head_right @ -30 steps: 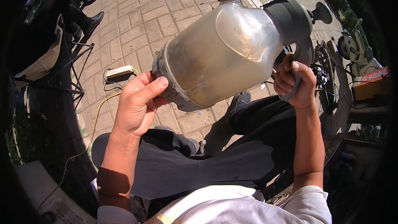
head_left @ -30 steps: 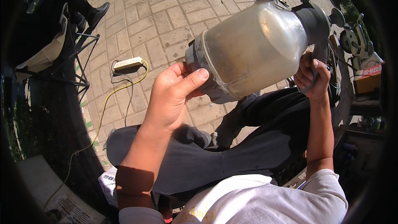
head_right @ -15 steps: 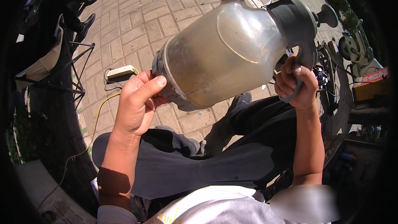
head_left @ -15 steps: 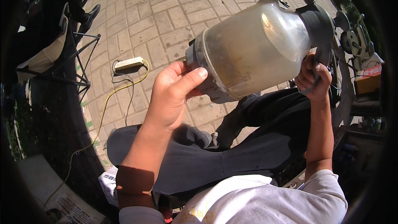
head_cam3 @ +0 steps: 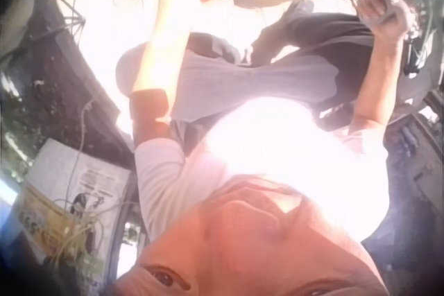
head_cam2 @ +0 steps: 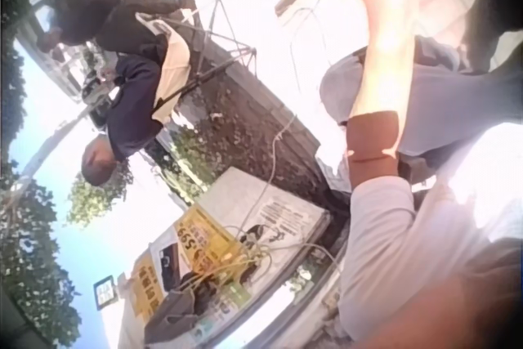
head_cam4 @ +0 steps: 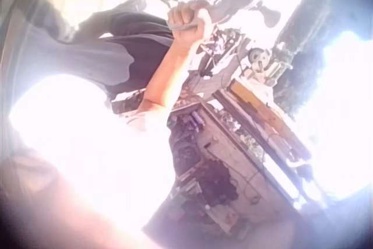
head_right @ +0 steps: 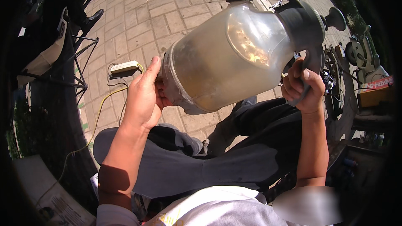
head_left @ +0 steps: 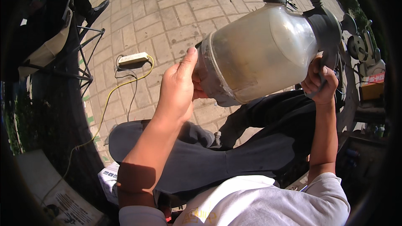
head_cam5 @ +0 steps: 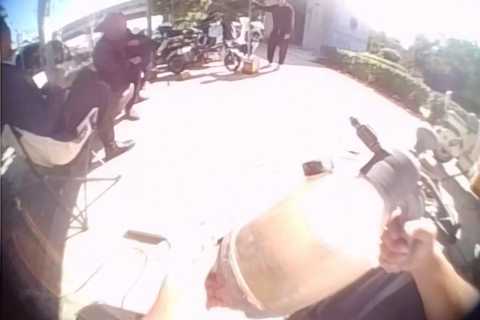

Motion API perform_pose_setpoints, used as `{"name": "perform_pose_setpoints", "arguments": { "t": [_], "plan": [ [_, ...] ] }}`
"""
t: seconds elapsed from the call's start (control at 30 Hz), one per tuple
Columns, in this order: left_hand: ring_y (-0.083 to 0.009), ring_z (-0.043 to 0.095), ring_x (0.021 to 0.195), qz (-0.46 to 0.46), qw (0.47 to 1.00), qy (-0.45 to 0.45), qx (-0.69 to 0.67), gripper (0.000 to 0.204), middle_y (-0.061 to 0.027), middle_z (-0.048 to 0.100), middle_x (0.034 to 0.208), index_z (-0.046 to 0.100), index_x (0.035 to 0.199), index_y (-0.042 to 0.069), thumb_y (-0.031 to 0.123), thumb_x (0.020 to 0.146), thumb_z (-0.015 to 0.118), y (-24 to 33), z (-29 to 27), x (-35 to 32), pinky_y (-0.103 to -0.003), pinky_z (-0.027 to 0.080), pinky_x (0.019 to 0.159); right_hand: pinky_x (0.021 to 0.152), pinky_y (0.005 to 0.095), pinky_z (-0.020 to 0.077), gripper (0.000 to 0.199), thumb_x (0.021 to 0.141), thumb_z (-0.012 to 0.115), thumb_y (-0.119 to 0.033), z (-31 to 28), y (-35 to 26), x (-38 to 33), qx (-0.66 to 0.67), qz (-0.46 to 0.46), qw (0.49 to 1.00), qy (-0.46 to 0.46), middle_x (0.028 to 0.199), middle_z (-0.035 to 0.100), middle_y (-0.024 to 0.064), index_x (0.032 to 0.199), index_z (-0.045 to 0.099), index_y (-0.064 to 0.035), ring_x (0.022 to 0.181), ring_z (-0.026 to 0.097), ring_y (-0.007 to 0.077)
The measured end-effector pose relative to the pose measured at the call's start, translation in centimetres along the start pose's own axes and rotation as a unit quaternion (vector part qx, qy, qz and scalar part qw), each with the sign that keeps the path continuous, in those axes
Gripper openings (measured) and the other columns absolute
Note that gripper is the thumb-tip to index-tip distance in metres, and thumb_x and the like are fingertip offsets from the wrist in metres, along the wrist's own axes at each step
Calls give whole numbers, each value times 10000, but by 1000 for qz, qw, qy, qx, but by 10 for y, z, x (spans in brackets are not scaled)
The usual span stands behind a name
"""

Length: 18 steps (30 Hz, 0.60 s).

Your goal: The person assembles a handheld garden sprayer by attaching the nozzle and pump handle, then fills the tank with water from a basin. They tighten the cap, test the spray, and later handle a hairdryer and a white cable, moving into a cluttered workshop area.

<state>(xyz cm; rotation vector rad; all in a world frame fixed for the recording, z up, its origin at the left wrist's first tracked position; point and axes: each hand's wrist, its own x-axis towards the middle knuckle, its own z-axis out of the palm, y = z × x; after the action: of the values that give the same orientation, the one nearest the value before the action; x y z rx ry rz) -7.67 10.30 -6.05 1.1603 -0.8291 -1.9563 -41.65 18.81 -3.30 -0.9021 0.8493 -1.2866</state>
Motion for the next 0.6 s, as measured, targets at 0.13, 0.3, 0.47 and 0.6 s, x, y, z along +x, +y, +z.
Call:
{"name": "perform_pose_setpoints", "arguments": {
  "t": [0.13,0.3,0.47,0.6],
  "plan": [
    [-191,634,615,4,998,19,-54,493,-107,651,765,616,900,7,469,968,459,-2,2,-1,-320,536,570,407,262,354,241,907,536,-302,-2,-1,0,14,14,1000,12,559,378,-20,880,478,-70,443,362,93],
    [-202,655,684,-5,998,-7,-63,447,-121,661,832,604,983,-1,402,986,410,-2,4,-1,-346,555,613,408,256,353,242,919,521,-310,-5,-1,0,24,23,999,20,555,376,-26,868,477,-77,444,362,87],
    [-189,636,629,-10,997,12,-73,445,-99,654,762,620,923,12,403,984,417,-1,8,2,-325,535,588,404,256,350,230,915,524,-291,-5,-1,1,25,23,999,34,557,381,-24,863,476,-71,444,363,85],
    [-188,649,764,-41,998,-17,-36,463,-99,654,884,608,1040,38,420,1000,350,-8,-15,21,-365,545,709,381,265,337,234,879,581,-272,20,1,1,-5,0,996,92,530,382,-6,862,496,-54,413,366,98]
  ]
}}
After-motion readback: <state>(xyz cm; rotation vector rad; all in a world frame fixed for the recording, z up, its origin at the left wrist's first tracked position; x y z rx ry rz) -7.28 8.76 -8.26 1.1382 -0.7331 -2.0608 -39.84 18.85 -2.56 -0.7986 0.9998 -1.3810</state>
